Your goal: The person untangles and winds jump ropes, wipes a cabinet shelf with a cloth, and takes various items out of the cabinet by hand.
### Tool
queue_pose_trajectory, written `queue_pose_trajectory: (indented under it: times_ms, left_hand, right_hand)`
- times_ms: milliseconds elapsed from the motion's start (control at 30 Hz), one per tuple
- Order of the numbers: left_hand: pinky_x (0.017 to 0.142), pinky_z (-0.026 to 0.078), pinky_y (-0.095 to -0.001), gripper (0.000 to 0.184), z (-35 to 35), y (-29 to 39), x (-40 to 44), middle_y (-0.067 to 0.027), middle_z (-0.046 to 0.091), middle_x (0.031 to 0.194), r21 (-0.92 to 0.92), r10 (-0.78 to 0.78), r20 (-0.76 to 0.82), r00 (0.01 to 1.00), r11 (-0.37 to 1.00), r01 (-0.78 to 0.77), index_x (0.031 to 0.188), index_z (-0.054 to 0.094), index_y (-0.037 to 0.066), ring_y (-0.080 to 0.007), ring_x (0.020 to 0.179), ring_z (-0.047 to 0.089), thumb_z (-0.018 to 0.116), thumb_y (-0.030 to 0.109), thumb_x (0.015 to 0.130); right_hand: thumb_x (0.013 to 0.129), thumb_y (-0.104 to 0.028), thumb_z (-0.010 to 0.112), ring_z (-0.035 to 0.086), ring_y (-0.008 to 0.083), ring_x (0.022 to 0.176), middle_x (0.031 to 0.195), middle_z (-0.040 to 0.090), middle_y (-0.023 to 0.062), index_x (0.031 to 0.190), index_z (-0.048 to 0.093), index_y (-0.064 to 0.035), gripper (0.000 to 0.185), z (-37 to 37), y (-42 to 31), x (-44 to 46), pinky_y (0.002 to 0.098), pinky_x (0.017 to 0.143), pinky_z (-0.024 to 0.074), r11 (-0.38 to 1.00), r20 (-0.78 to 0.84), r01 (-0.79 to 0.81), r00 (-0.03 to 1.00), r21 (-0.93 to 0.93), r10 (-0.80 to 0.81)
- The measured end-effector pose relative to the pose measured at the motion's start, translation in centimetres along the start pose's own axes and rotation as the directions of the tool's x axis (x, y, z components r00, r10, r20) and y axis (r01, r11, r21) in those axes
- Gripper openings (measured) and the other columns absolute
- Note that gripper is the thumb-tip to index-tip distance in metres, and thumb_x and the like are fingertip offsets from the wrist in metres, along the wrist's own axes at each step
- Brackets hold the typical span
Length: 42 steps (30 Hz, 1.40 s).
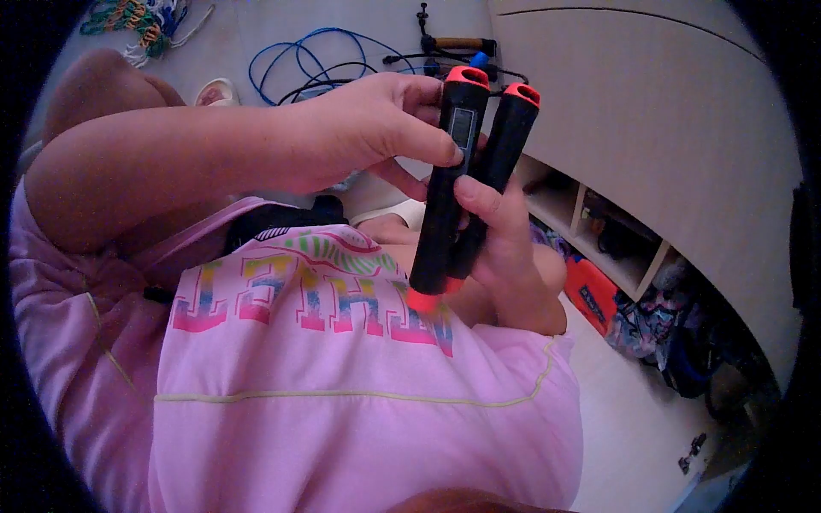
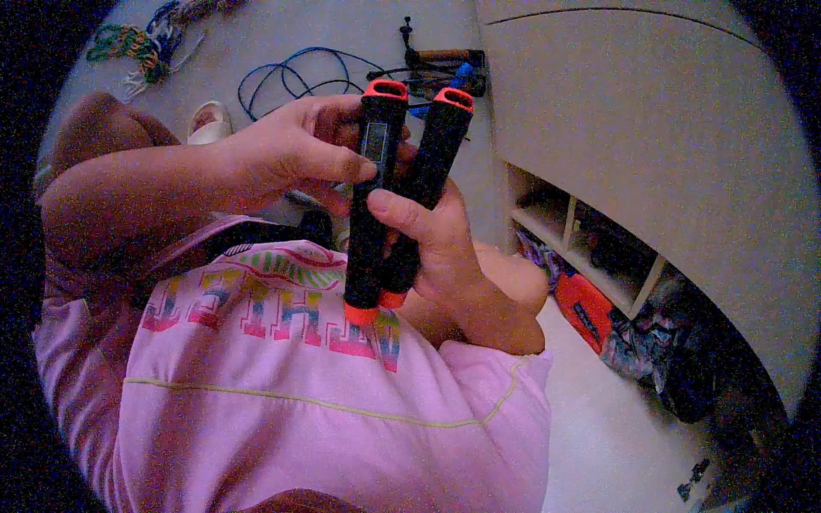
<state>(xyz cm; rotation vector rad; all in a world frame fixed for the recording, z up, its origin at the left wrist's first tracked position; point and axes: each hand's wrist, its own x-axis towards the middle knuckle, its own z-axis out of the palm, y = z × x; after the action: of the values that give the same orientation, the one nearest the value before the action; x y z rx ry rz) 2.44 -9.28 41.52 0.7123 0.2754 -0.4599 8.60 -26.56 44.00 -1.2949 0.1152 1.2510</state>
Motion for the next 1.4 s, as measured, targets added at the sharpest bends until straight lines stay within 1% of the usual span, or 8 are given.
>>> queue_pose_trajectory:
  times_ms: [100, 400, 500, 800, 933, 1000, 1133, 1400]
  left_hand:
    - [0.064, 0.050, -0.0242, 0.046, 0.0, 0.1, 0.1, -0.0024, 0.058, 0.099, 0.000, -0.011, -0.015, 1.000, 1.000, 0.011, 0.112, 0.046, 0.006, -0.0117, 0.084, 0.057, 0.060, 0.010, 0.068]
    - [0.066, 0.050, -0.0254, 0.046, -0.3, -0.4, 0.2, -0.0032, 0.057, 0.104, -0.057, -0.021, 0.009, 1.000, 0.998, 0.022, 0.114, 0.045, 0.006, -0.0126, 0.088, 0.057, 0.055, 0.007, 0.069]
    - [0.067, 0.050, -0.0265, 0.046, -0.3, -0.2, 0.2, -0.0031, 0.057, 0.104, -0.039, -0.037, 0.014, 0.999, 0.999, 0.038, 0.114, 0.045, 0.006, -0.0131, 0.089, 0.057, 0.055, 0.007, 0.069]
    - [0.075, 0.049, -0.0288, 0.040, -0.2, -0.2, 0.1, -0.0021, 0.056, 0.095, -0.017, -0.003, 0.001, 1.000, 1.000, 0.004, 0.107, 0.045, 0.003, -0.0120, 0.088, 0.054, 0.057, 0.010, 0.070]
    - [0.075, 0.048, -0.0296, 0.042, -0.2, -0.3, 0.0, -0.0025, 0.055, 0.096, -0.031, 0.006, 0.010, 1.000, 0.999, -0.006, 0.109, 0.044, 0.003, -0.0128, 0.088, 0.054, 0.057, 0.009, 0.070]
    - [0.069, 0.049, -0.0268, 0.049, -0.3, -0.3, 0.1, -0.0032, 0.056, 0.100, -0.015, 0.002, 0.006, 1.000, 1.000, -0.002, 0.112, 0.043, 0.004, -0.0128, 0.087, 0.055, 0.058, 0.008, 0.066]
    - [0.063, 0.048, -0.0247, 0.052, -0.4, -0.5, 0.2, -0.0044, 0.057, 0.099, 0.001, 0.019, 0.004, 1.000, 1.000, -0.019, 0.113, 0.043, 0.003, -0.0130, 0.082, 0.057, 0.059, 0.007, 0.064]
    - [0.080, 0.042, -0.0284, 0.050, -0.9, -0.5, 0.3, -0.0051, 0.054, 0.105, 0.026, 0.052, 0.046, 0.998, 0.998, -0.053, 0.115, 0.043, 0.004, -0.0155, 0.096, 0.052, 0.057, 0.003, 0.067]
  right_hand:
    - [0.070, -0.021, 0.063, 0.054, 0.0078, 0.060, 0.077, 0.054, 0.0036, 0.105, 0.044, -0.0010, 0.045, 0.9, -0.3, 0.0, 0.0170, 0.051, 0.0434, 0.999, -0.036, 0.004, 0.999, -0.038, -0.005]
    - [0.072, -0.019, 0.060, 0.059, 0.0160, 0.065, 0.082, 0.059, 0.0142, 0.108, 0.042, -0.0017, 0.043, 1.1, -0.6, -0.1, 0.0246, 0.056, 0.0506, 0.994, 0.023, -0.016, 1.000, 0.106, 0.014]
    - [0.070, -0.012, 0.063, 0.061, 0.0211, 0.067, 0.086, 0.058, 0.0120, 0.109, 0.043, -0.0012, 0.045, 0.7, -0.5, 0.1, 0.0327, 0.056, 0.0544, 0.981, 0.044, -0.042, 0.998, 0.190, 0.034]
    - [0.075, -0.019, 0.058, 0.059, 0.0144, 0.065, 0.083, 0.059, 0.0118, 0.106, 0.045, -0.0016, 0.038, 0.5, -0.3, 0.1, 0.0232, 0.057, 0.0503, 0.991, 0.048, -0.050, 0.998, 0.127, 0.044]
    - [0.072, -0.017, 0.061, 0.059, 0.0147, 0.067, 0.084, 0.058, 0.0093, 0.107, 0.045, -0.0017, 0.041, 0.9, -0.6, 0.2, 0.0253, 0.058, 0.0506, 0.989, 0.059, -0.053, 0.997, 0.139, 0.045]
    - [0.069, -0.013, 0.064, 0.059, 0.0180, 0.067, 0.084, 0.057, 0.0092, 0.109, 0.044, -0.0021, 0.045, 0.9, -0.6, 0.3, 0.0298, 0.057, 0.0524, 0.982, 0.037, -0.062, 0.998, 0.181, 0.056]
    - [0.068, -0.012, 0.065, 0.058, 0.0146, 0.070, 0.085, 0.057, 0.0053, 0.107, 0.047, -0.0035, 0.043, 0.3, 0.1, 0.6, 0.0251, 0.059, 0.0489, 0.991, 0.031, -0.044, 0.999, 0.129, 0.040]
    - [0.068, -0.010, 0.067, 0.057, 0.0133, 0.074, 0.087, 0.057, 0.0030, 0.106, 0.049, -0.0043, 0.042, 0.8, 0.0, 0.6, 0.0256, 0.065, 0.0464, 0.999, -0.037, 0.016, 0.999, 0.049, -0.015]
